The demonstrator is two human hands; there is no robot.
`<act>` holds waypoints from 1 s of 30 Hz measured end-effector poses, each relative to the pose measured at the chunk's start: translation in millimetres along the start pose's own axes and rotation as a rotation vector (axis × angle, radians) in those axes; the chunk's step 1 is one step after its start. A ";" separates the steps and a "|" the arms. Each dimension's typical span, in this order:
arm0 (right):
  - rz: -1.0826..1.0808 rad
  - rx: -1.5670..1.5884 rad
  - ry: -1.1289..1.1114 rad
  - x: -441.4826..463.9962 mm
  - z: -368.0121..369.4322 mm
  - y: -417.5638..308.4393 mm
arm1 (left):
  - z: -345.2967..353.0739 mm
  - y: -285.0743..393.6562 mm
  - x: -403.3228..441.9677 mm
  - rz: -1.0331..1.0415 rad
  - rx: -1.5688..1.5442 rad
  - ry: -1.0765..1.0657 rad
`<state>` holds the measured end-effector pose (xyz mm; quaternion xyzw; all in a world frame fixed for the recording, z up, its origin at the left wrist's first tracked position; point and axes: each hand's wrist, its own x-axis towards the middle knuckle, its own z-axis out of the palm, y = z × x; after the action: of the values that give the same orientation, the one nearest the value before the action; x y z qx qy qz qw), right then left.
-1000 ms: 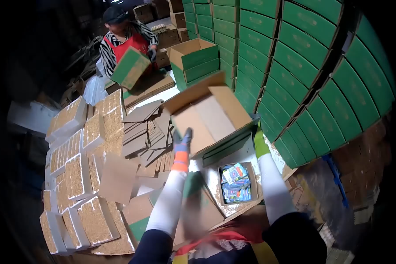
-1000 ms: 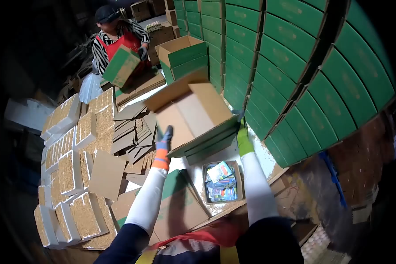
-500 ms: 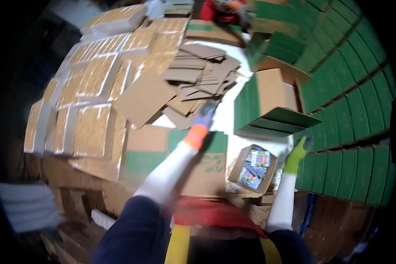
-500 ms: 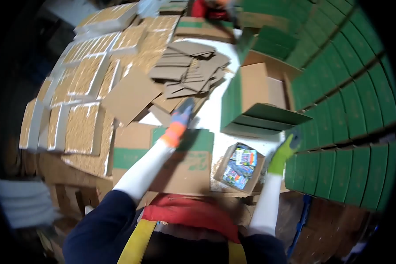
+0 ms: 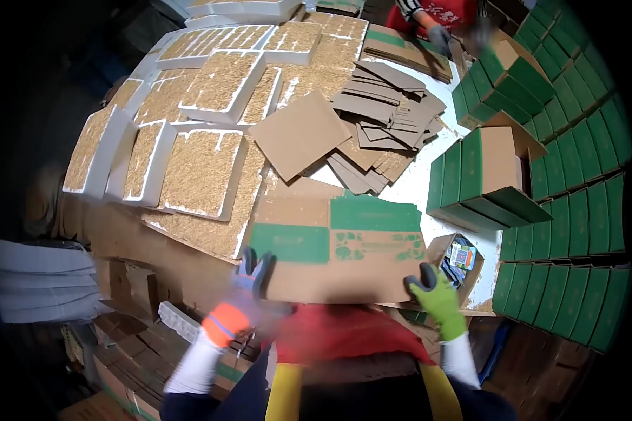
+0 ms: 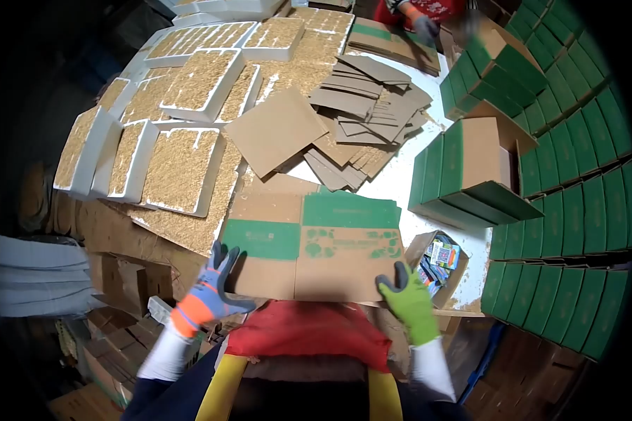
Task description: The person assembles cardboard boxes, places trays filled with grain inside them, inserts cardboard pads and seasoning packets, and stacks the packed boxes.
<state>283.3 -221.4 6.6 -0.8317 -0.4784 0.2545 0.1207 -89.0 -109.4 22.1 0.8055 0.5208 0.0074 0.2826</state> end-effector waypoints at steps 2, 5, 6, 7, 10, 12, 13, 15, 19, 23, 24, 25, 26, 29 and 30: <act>-0.098 -0.035 0.009 14.0 -47.8 -26.2 | -63.5 14.7 9.7 0.095 0.121 -0.104; -0.857 -0.370 0.363 50.3 -66.5 -87.4 | -121.3 0.2 77.6 0.132 0.096 -0.189; -0.807 -0.230 0.228 63.0 -64.4 -112.1 | -135.1 -1.9 104.4 0.262 0.037 -0.116; -0.671 -0.368 0.232 78.9 -64.1 -123.5 | -146.7 4.7 128.4 0.205 0.067 -0.051; -0.757 -0.217 0.320 137.6 -76.6 -122.1 | -110.5 42.9 169.4 0.484 0.184 0.369; -0.519 -0.184 0.041 166.7 -89.9 -122.0 | -56.2 74.2 166.5 0.543 0.345 0.583; -1.088 -0.427 0.129 210.1 -88.9 -95.6 | -54.4 86.2 153.1 0.516 0.402 0.599; -0.656 -0.227 -0.211 204.4 -106.3 -133.8 | -35.9 85.5 125.4 0.607 0.433 0.623; -0.877 -0.321 0.057 203.8 -89.6 -164.7 | -23.2 99.7 91.5 0.669 0.056 0.667; -0.988 -0.240 0.165 170.8 -42.7 -195.4 | -13.8 157.7 49.4 1.057 -0.060 0.487; -1.013 -0.283 0.184 166.8 -28.4 -192.3 | -25.9 142.7 49.9 1.067 -0.286 0.377; -1.037 -0.322 0.215 168.9 -23.3 -195.0 | -51.8 117.8 48.3 1.074 -0.500 0.261; -1.052 -0.311 0.236 174.7 -25.9 -203.1 | -51.9 87.8 58.2 0.823 -0.750 0.125; -0.926 -0.418 0.180 171.1 -25.9 -205.3 | -33.9 30.3 88.9 0.792 -0.404 0.631; -1.058 -0.212 0.133 170.8 -31.0 -208.4 | -16.3 44.2 99.0 0.809 0.032 0.401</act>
<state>217.4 33.3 72.6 -0.4993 -0.8461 0.0560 0.1779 -11.7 -31.8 28.3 0.9312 0.2084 0.2653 0.1380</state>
